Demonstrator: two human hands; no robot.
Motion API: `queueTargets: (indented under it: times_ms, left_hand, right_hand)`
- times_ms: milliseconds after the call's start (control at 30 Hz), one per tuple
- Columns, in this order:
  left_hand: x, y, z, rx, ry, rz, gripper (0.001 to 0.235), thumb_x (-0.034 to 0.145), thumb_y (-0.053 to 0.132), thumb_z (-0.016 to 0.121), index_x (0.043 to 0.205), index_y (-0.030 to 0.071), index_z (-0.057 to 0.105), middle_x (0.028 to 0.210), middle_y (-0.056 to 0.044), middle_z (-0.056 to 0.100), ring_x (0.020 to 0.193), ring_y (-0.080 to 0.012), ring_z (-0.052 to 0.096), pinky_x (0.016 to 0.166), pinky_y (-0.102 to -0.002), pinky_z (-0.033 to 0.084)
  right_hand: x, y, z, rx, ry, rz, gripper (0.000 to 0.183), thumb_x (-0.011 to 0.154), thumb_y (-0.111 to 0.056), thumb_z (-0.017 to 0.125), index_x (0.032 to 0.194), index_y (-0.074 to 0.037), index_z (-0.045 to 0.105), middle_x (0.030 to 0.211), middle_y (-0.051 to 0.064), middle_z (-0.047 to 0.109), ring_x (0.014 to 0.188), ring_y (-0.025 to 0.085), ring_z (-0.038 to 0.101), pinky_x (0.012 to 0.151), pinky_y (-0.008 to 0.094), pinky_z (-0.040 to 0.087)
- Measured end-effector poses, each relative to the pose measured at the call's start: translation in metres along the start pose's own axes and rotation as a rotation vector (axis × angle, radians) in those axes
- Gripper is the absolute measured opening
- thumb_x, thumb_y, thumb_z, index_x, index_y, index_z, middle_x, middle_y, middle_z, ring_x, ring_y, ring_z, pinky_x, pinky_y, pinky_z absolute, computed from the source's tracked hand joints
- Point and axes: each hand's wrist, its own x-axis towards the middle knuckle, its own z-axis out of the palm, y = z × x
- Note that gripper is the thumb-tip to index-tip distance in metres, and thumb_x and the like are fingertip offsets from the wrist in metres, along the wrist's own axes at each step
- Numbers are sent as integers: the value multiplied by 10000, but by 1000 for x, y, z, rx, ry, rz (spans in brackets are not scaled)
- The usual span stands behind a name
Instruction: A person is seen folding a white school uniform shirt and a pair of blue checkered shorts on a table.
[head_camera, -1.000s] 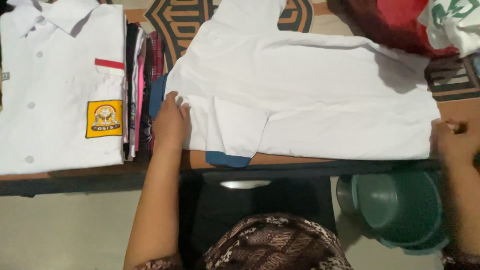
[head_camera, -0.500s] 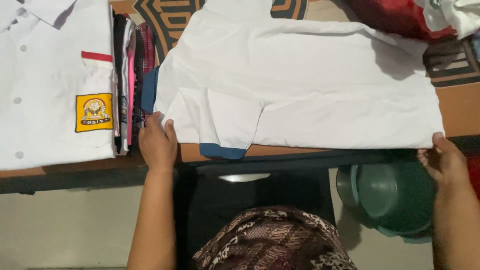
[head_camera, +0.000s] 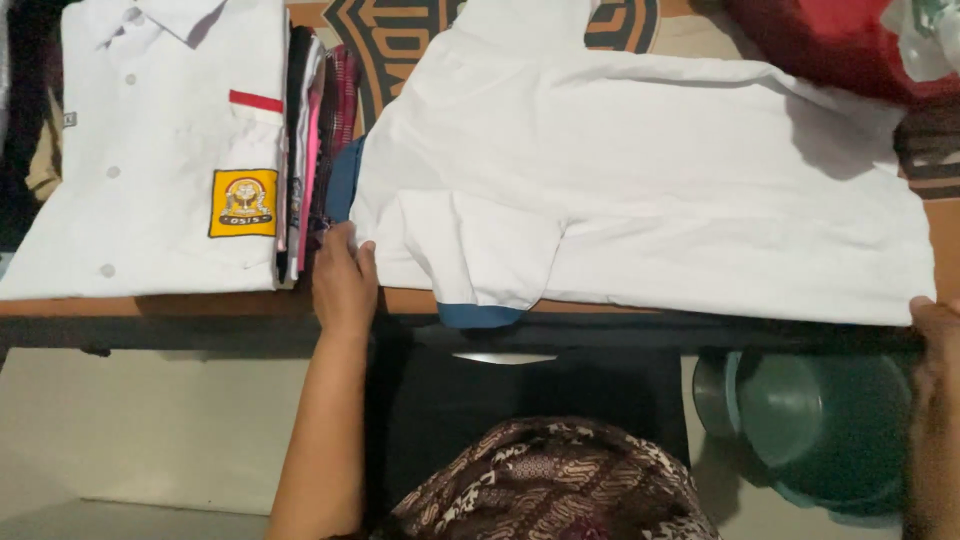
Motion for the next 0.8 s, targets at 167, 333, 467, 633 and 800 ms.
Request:
queueTargets:
  times_ms: [167, 333, 467, 633, 800]
  left_hand:
    - [0, 23, -1, 90, 229, 168, 183, 1027, 306, 637, 943, 151, 687, 822, -57, 615, 832, -332, 663, 749, -456, 528]
    - [17, 57, -3, -31, -231, -111, 584, 1046, 608, 426, 1121, 116, 731, 1004, -157, 693, 1010, -399, 663, 907, -503, 487]
    - [31, 73, -12, -110, -397, -184, 673, 986, 670, 509, 1049, 29, 705, 976, -196, 654, 1018, -424, 651, 919, -523, 478]
    - [40, 52, 4, -416, -425, -271, 436, 930, 482, 688, 1009, 54, 671, 860, -138, 633, 885, -334, 655, 807, -455, 517]
    - [54, 35, 19, -618, -449, -214, 288, 1009, 358, 634, 1060, 75, 646, 807, -77, 612, 817, -218, 614, 779, -394, 525]
  right_hand:
    - [-13, -26, 48, -57, -195, -259, 263, 1159, -229, 702, 1371, -139, 575, 1221, 68, 631, 976, 160, 636, 828, 282, 526]
    - [-90, -88, 140, -63, -455, -315, 222, 1097, -98, 699, 1301, -28, 646, 1230, 177, 675, 997, 253, 657, 831, 360, 545]
    - [-157, -132, 233, -84, -832, -198, 366, 936, -112, 716, 1288, -23, 671, 1182, 196, 730, 1039, 282, 704, 864, 427, 585]
    - [-185, -162, 276, -236, -955, -284, 265, 926, -151, 742, 1180, -73, 750, 1223, 177, 741, 1234, 347, 666, 1047, 482, 495]
    - [-176, -159, 303, -115, -892, -82, 302, 908, -122, 763, 1198, -39, 755, 1045, 166, 747, 972, 223, 678, 854, 358, 554]
